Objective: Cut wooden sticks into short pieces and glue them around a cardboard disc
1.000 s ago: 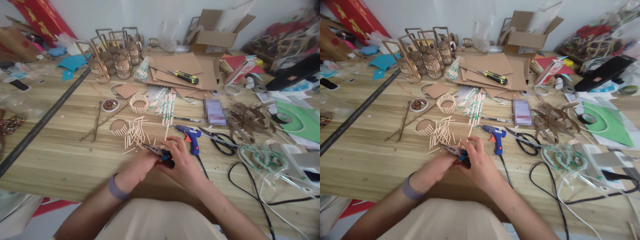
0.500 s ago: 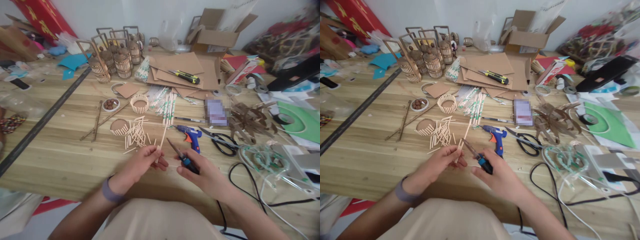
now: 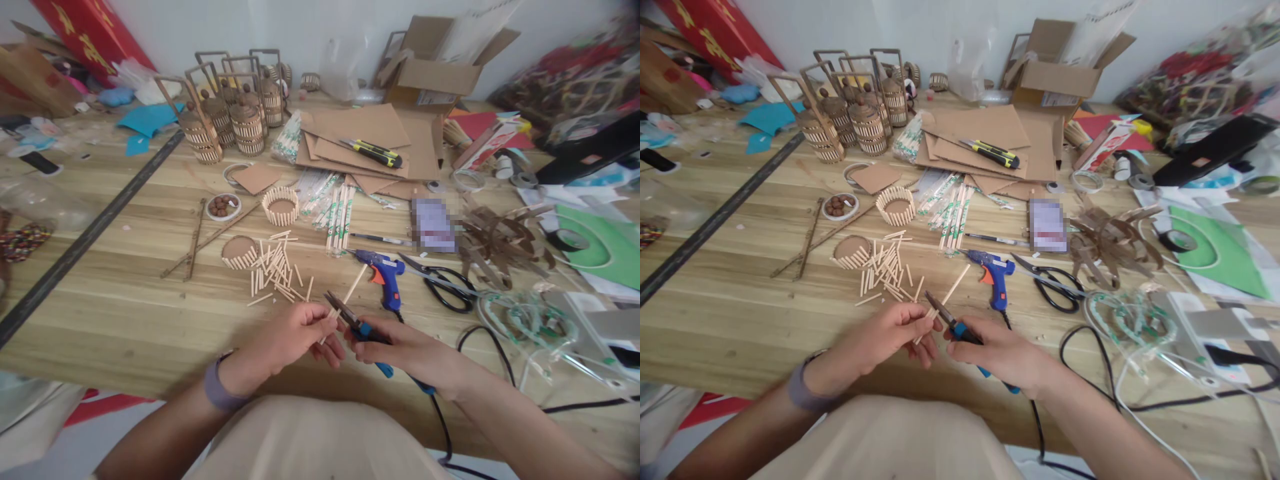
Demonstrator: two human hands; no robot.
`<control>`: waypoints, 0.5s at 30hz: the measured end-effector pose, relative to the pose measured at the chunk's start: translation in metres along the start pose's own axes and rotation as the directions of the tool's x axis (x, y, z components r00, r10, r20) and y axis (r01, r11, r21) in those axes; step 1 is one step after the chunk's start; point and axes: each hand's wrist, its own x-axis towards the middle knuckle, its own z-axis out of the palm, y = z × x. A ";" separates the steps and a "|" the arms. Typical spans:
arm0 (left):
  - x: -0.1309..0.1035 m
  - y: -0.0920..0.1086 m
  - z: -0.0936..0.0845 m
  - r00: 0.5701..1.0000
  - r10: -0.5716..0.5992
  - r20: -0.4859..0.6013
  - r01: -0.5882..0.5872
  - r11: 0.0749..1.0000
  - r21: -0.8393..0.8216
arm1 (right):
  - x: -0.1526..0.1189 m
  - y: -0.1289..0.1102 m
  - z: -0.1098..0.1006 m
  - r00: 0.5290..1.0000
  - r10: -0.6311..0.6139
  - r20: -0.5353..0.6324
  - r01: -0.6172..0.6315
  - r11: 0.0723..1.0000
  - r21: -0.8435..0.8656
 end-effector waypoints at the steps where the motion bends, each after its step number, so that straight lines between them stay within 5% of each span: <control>1: 0.000 0.000 0.001 1.000 -0.002 0.007 0.002 1.000 -0.007 | 0.001 -0.002 0.000 1.000 -0.021 0.013 0.021 1.000 0.003; 15: 0.001 0.002 0.006 1.000 -0.022 0.019 0.022 0.999 -0.029 | 0.003 -0.009 0.004 0.994 -0.105 0.030 0.105 0.994 -0.017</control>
